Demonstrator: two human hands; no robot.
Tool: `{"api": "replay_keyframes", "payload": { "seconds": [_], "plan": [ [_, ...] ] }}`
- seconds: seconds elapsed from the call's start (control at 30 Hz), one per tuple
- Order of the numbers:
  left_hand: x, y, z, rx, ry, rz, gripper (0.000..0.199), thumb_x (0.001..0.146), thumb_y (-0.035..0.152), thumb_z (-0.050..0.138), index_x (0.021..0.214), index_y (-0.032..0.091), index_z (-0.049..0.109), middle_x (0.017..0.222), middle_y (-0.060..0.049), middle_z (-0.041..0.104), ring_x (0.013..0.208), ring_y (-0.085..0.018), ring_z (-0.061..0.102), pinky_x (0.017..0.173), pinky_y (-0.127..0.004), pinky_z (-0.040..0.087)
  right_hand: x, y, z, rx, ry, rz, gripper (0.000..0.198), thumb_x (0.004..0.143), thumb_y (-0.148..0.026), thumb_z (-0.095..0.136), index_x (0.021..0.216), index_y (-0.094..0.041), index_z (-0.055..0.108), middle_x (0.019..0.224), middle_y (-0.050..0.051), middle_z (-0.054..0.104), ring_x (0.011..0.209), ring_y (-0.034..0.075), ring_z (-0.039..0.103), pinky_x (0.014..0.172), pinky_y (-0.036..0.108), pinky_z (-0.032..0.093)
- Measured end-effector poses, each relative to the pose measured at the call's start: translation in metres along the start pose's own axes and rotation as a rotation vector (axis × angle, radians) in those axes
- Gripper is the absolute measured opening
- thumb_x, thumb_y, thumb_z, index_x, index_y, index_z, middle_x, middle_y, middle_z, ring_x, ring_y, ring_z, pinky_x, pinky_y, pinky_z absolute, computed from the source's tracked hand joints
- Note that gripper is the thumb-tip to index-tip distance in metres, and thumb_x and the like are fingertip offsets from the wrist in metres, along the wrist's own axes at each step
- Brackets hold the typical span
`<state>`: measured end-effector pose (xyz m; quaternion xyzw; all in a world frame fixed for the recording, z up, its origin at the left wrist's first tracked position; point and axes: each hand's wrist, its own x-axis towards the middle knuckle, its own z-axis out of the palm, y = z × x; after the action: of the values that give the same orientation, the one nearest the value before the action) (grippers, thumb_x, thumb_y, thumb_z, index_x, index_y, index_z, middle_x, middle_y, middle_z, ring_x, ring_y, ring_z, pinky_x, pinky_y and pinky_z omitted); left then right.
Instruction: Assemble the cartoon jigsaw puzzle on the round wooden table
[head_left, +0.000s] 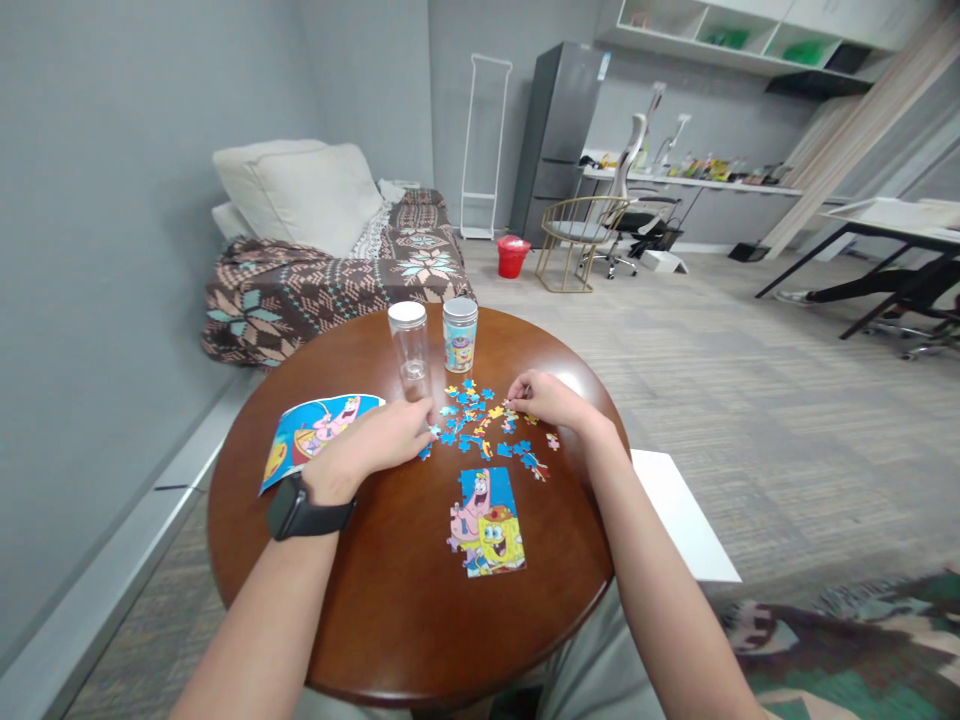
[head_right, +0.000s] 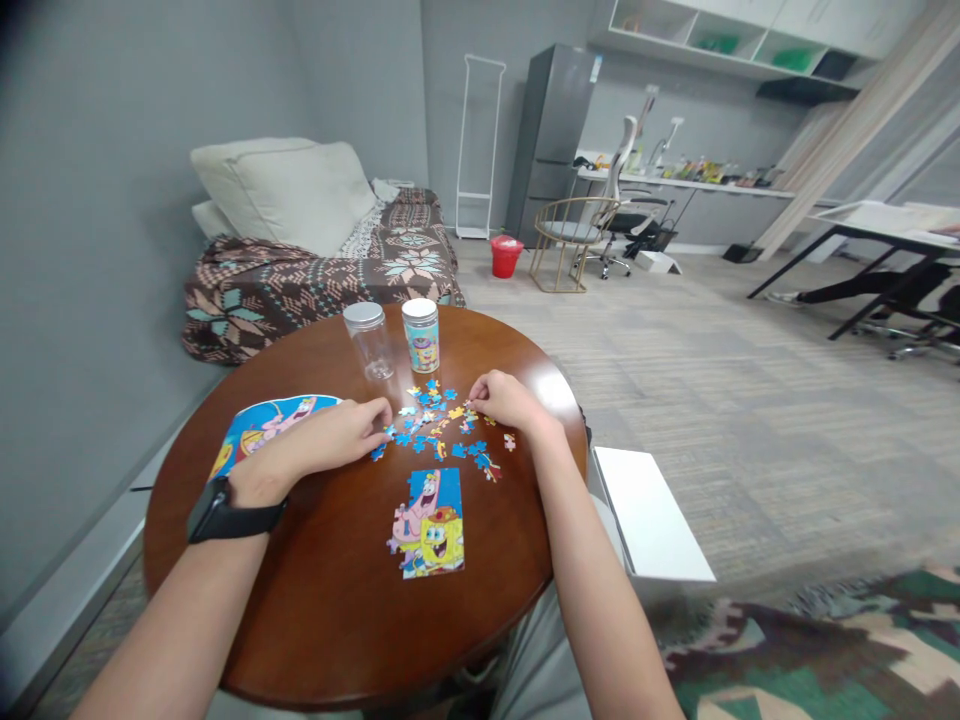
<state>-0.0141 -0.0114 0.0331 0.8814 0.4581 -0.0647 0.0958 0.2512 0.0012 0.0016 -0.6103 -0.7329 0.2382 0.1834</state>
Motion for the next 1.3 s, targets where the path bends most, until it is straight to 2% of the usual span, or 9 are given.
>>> {"api": "replay_keyframes", "payload": {
  "seconds": [0.33, 0.47, 0.63, 0.73, 0.8, 0.93, 1.0, 1.1, 1.3],
  "plan": [
    [0.001, -0.001, 0.001, -0.034, 0.038, 0.044, 0.017, 0.088, 0.028, 0.042, 0.093, 0.019, 0.056, 0.088, -0.009, 0.07, 0.076, -0.022, 0.066, 0.063, -0.03, 0.041, 0.002, -0.011, 0.01, 0.049, -0.053, -0.155, 0.006, 0.079, -0.015, 0.063, 0.084, -0.014, 0.067, 0.079, 0.002, 0.065, 0.069, 0.011, 0.058, 0.065, 0.022, 0.044],
    [0.0, 0.002, 0.0, -0.014, 0.04, 0.053, 0.02, 0.09, 0.028, 0.04, 0.089, 0.02, 0.058, 0.089, -0.009, 0.07, 0.081, -0.022, 0.067, 0.067, -0.03, 0.043, 0.003, -0.014, 0.013, 0.054, -0.016, -0.194, 0.01, 0.082, -0.02, 0.063, 0.088, -0.013, 0.067, 0.082, 0.004, 0.066, 0.072, 0.012, 0.059, 0.067, 0.022, 0.045],
    [-0.002, 0.004, 0.003, 0.001, 0.097, 0.065, 0.024, 0.091, 0.031, 0.04, 0.103, 0.02, 0.058, 0.099, -0.013, 0.07, 0.091, -0.025, 0.068, 0.072, -0.032, 0.046, -0.008, -0.013, 0.001, -0.093, 0.093, -0.085, 0.019, 0.087, -0.015, 0.052, 0.094, -0.012, 0.07, 0.099, 0.01, 0.068, 0.09, 0.017, 0.063, 0.083, 0.027, 0.046],
    [0.0, 0.002, 0.007, 0.013, 0.114, 0.074, 0.027, 0.092, 0.032, 0.04, 0.107, 0.02, 0.058, 0.101, -0.013, 0.07, 0.093, -0.026, 0.068, 0.075, -0.033, 0.048, -0.029, -0.003, -0.001, -0.205, 0.132, -0.051, 0.025, 0.089, -0.019, 0.05, 0.101, -0.011, 0.07, 0.106, 0.015, 0.067, 0.099, 0.022, 0.063, 0.092, 0.032, 0.045],
    [0.003, 0.001, 0.009, 0.024, 0.11, 0.066, 0.027, 0.092, 0.032, 0.041, 0.106, 0.02, 0.059, 0.102, -0.013, 0.07, 0.093, -0.026, 0.068, 0.076, -0.033, 0.049, -0.047, 0.005, 0.006, -0.217, 0.141, -0.057, 0.031, 0.091, -0.024, 0.048, 0.11, -0.011, 0.068, 0.114, 0.016, 0.065, 0.105, 0.023, 0.062, 0.098, 0.034, 0.044],
    [0.007, 0.001, 0.011, 0.029, 0.101, 0.07, 0.029, 0.091, 0.033, 0.044, 0.109, 0.02, 0.061, 0.103, -0.013, 0.071, 0.096, -0.027, 0.068, 0.079, -0.033, 0.05, -0.084, 0.017, 0.034, -0.24, 0.21, -0.031, 0.05, 0.093, -0.04, 0.046, 0.132, -0.01, 0.055, 0.14, 0.02, 0.05, 0.13, 0.029, 0.048, 0.109, 0.043, 0.036],
    [0.008, 0.0, 0.011, 0.016, 0.1, 0.105, 0.032, 0.091, 0.032, 0.044, 0.114, 0.021, 0.063, 0.108, -0.012, 0.071, 0.1, -0.027, 0.067, 0.083, -0.033, 0.05, -0.092, 0.017, 0.046, -0.267, 0.229, -0.036, 0.054, 0.094, -0.041, 0.045, 0.138, -0.011, 0.049, 0.147, 0.02, 0.043, 0.139, 0.031, 0.036, 0.112, 0.047, 0.032],
    [0.012, -0.004, 0.013, -0.014, 0.082, 0.091, 0.036, 0.091, 0.034, 0.045, 0.12, 0.023, 0.063, 0.112, -0.012, 0.07, 0.103, -0.027, 0.066, 0.085, -0.033, 0.049, -0.09, 0.011, 0.053, -0.278, 0.23, -0.006, 0.054, 0.096, -0.037, 0.04, 0.143, -0.01, 0.043, 0.151, 0.021, 0.036, 0.143, 0.033, 0.029, 0.112, 0.05, 0.03],
    [0.019, -0.011, 0.016, -0.056, 0.096, 0.165, 0.038, 0.092, 0.036, 0.041, 0.119, 0.025, 0.065, 0.116, -0.008, 0.07, 0.104, -0.024, 0.066, 0.087, -0.03, 0.048, -0.063, -0.004, 0.04, -0.231, 0.158, -0.066, 0.049, 0.096, -0.029, 0.045, 0.141, -0.011, 0.044, 0.152, 0.019, 0.035, 0.143, 0.03, 0.03, 0.114, 0.05, 0.029]
  ]
}}
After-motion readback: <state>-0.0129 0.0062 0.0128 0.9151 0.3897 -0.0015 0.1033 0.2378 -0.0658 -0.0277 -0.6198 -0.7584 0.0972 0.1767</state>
